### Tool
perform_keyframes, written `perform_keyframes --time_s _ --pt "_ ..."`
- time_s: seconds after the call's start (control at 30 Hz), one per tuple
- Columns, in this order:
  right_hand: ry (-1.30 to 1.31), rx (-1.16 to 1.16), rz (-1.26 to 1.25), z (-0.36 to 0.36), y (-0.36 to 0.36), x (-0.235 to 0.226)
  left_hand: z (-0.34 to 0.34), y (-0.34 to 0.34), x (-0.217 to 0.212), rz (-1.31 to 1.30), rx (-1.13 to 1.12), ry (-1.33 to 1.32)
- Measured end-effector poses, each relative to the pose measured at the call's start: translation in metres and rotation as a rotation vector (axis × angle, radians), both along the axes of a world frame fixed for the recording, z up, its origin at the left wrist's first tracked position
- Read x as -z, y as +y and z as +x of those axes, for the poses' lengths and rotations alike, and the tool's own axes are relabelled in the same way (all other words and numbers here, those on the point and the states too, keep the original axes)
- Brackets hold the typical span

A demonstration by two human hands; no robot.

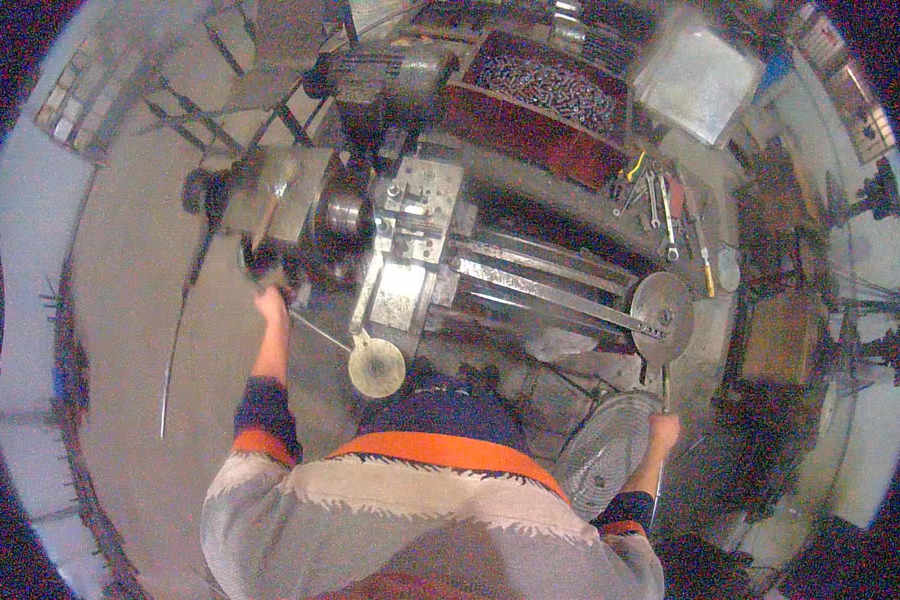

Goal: The person operates a metal lathe, repeatedly inserting small metal rods into the chuck, machining them, and removing the finished pieces. The person places the finished pieces into a metal basket on the floor.

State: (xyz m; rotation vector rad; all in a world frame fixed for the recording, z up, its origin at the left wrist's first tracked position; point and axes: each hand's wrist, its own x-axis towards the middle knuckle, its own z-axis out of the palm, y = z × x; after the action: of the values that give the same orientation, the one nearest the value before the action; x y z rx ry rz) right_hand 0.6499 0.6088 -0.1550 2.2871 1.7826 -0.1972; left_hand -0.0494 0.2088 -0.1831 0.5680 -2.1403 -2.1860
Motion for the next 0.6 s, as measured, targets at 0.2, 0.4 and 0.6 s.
perform_keyframes --time_s 0.2,0.4,0.6 --pt "0.061 -0.021 0.026 0.009 -0.001 0.007 -0.011 -0.008 0.019 -0.022 0.01 -0.044" --pt "0.004 -0.122 0.068 0.009 0.033 -0.004 -0.016 -0.023 0.022 -0.169 0.07 -0.003" --pt "-0.195 -0.425 0.11 0.062 0.128 0.002 0.019 -0.042 -0.013 -0.32 0.089 -0.151"
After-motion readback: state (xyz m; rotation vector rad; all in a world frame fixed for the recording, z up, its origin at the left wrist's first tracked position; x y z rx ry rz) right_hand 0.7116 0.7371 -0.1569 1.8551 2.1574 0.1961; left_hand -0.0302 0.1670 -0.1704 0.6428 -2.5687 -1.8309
